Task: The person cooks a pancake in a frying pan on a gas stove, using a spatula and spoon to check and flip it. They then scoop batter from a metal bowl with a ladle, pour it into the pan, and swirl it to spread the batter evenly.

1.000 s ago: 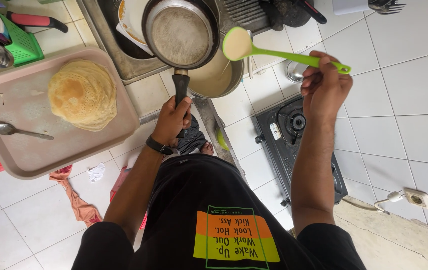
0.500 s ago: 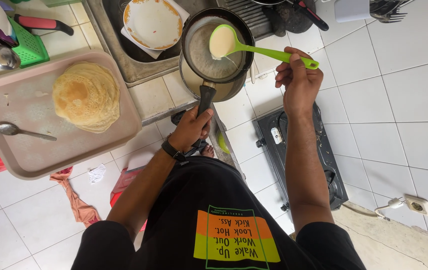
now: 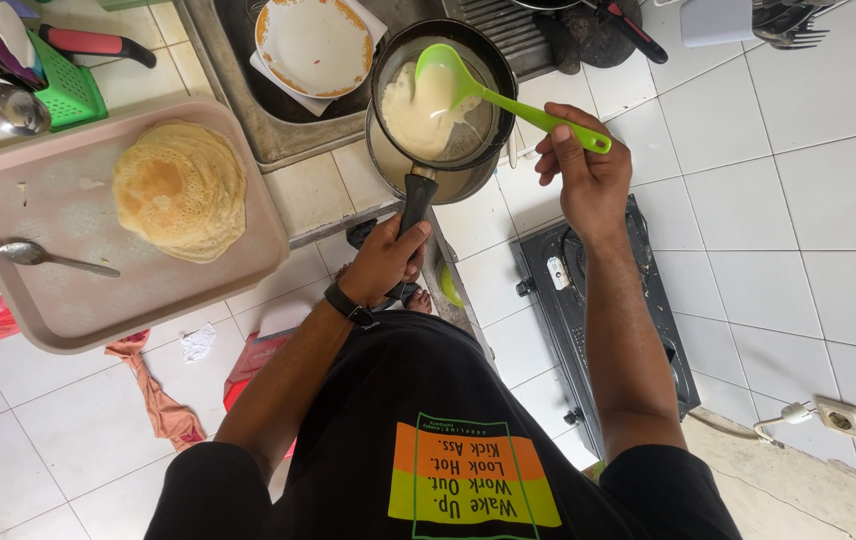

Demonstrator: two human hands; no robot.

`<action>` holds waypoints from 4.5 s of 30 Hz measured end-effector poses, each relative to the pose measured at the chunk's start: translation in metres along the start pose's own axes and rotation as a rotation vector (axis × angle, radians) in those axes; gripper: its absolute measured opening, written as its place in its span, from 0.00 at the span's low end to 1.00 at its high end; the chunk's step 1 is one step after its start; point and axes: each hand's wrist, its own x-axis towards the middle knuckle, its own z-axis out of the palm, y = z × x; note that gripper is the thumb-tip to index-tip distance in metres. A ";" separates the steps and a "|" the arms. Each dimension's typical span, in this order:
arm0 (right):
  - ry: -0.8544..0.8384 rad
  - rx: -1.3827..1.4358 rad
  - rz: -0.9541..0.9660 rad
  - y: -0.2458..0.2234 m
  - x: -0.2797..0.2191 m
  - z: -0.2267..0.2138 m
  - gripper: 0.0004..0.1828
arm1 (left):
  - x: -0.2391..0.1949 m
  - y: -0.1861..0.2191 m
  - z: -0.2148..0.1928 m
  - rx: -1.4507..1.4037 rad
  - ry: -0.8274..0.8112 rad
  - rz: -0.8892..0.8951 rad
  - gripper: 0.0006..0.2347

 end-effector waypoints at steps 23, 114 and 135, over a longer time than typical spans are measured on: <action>0.640 0.576 0.254 0.036 -0.036 -0.020 0.22 | -0.001 0.000 0.000 -0.093 0.000 0.042 0.13; 0.425 0.807 1.019 -0.007 -0.181 0.058 0.16 | -0.009 -0.012 0.042 0.458 -0.201 -0.126 0.17; 0.614 0.467 0.774 -0.002 -0.235 0.011 0.15 | 0.074 -0.031 -0.070 0.634 0.482 0.441 0.11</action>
